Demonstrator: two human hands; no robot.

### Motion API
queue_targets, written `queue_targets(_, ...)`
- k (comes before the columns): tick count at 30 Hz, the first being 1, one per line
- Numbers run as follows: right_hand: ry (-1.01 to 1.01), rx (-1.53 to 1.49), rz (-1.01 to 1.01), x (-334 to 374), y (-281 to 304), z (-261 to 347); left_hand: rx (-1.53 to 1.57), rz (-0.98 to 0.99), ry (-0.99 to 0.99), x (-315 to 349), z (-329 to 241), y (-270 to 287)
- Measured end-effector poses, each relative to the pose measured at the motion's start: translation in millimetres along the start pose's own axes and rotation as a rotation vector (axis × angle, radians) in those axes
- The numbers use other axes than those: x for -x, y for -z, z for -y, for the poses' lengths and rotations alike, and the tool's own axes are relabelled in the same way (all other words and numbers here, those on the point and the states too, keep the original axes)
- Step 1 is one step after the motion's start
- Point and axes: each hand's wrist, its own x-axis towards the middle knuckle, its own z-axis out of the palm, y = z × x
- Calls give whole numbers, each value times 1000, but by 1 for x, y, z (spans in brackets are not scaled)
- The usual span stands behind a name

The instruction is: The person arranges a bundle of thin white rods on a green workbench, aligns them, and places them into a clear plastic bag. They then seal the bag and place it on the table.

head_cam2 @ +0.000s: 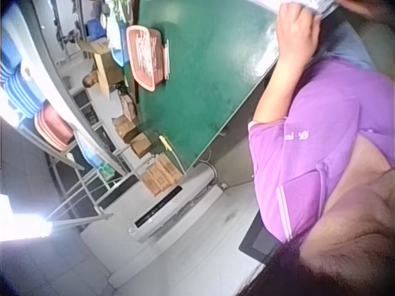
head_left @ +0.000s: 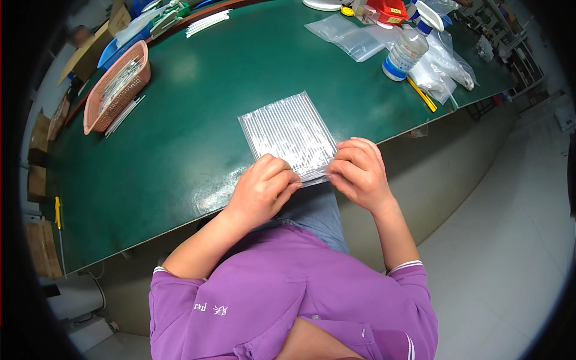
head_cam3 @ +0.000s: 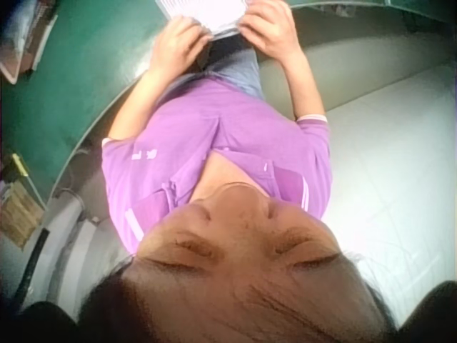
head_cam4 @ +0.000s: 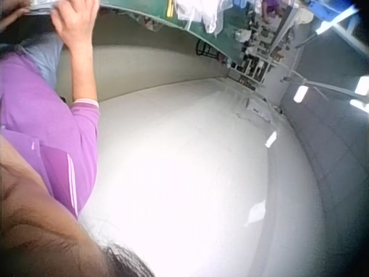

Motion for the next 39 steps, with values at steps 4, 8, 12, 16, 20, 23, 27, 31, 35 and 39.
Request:
queue_targets(4,-33,-34,10,2,-5,0,44,-11,63,0,-2,-2)
queue_targets(8,-91,-57,47,0,-2,2,18,14,120,-6,-9,-1)
queue_targets(12,-81,-122,23,1,-5,-2,10,21,146,-7,-9,-6)
queue_targets(16,-78,-124,27,3,-8,-1,21,14,146,-6,-8,-7)
queue_targets(20,-91,-103,46,-2,-4,2,-34,3,116,-9,-8,-8)
queue_targets(23,-85,-113,45,-3,-6,1,-30,20,117,-11,-8,-7)
queue_targets(27,-65,-108,53,-2,-7,-4,31,96,142,-12,-2,0)
queue_targets(31,-71,-122,117,-5,-5,-2,108,108,217,-7,5,3)
queue_targets(35,-71,-137,128,-10,-2,-4,100,101,210,-7,6,3)
queue_targets(39,-82,-183,109,-8,-7,-6,107,106,201,-7,7,2)
